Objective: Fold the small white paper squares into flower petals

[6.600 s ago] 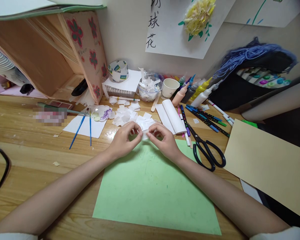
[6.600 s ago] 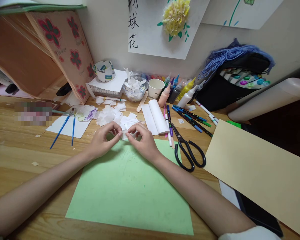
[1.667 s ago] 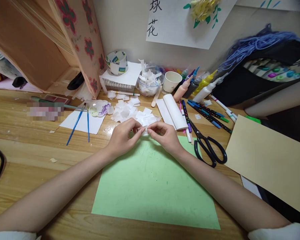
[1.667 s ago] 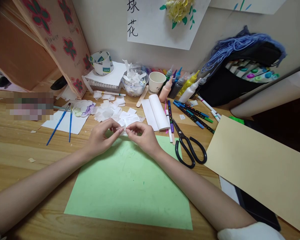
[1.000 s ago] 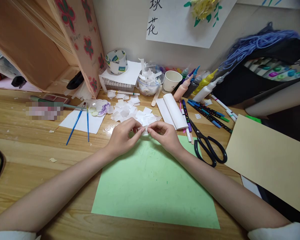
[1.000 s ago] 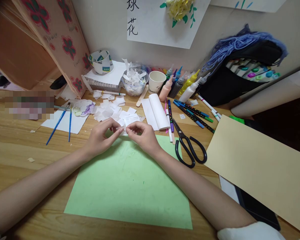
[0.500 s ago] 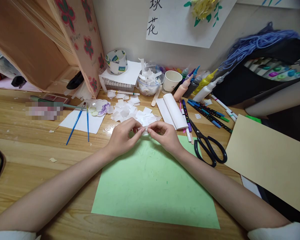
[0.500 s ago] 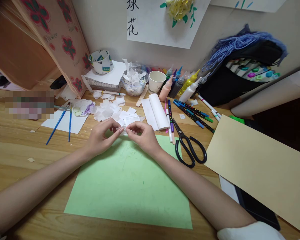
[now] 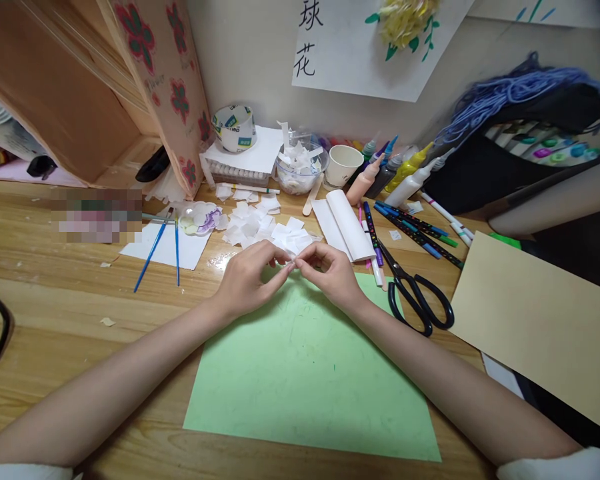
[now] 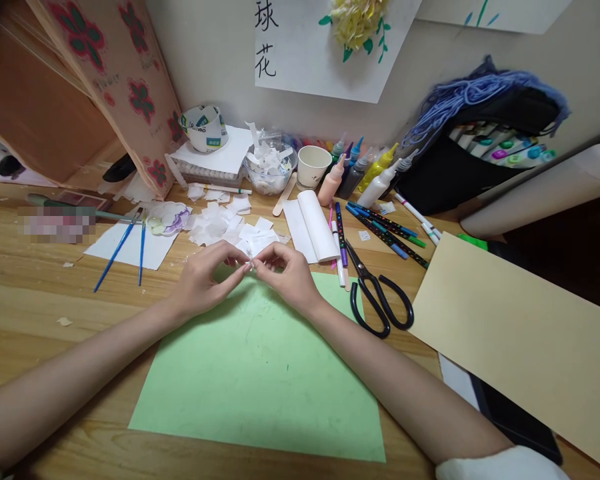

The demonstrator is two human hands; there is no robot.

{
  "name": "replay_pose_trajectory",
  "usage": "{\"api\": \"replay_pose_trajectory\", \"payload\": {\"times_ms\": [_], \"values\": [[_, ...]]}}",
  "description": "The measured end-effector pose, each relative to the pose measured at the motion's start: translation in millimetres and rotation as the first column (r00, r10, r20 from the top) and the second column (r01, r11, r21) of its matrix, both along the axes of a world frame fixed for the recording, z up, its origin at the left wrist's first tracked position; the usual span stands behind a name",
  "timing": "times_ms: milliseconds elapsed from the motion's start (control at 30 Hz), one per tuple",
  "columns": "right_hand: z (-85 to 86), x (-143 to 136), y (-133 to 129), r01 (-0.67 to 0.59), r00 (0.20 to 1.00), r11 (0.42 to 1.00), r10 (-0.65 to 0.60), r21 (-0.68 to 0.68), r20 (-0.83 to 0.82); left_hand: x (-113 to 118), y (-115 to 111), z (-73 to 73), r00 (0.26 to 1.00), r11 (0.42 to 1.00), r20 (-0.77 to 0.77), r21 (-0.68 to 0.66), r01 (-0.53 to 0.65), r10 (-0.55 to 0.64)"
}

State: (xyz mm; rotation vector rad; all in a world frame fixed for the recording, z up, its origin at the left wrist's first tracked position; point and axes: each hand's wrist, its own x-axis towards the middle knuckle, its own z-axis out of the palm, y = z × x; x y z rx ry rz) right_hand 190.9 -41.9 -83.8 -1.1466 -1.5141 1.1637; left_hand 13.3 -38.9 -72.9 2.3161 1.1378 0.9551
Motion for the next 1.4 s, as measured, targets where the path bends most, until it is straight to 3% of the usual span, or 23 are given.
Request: {"api": "replay_pose_trajectory", "payload": {"times_ms": [433,1400], "values": [[2.8,-1.5,-1.5,-0.048,0.997,0.999,0.047,0.025,0.063,0.9,0.0,2.6,1.0,0.999,-0.02,-0.027,-0.02,0.019],[1.7,-1.4,-1.7,-0.016,0.999,1.0,0.016,-0.009,0.031,1.1,1.5,4.6,0.985,0.992,0.117,-0.006,-0.126,0.126]]}}
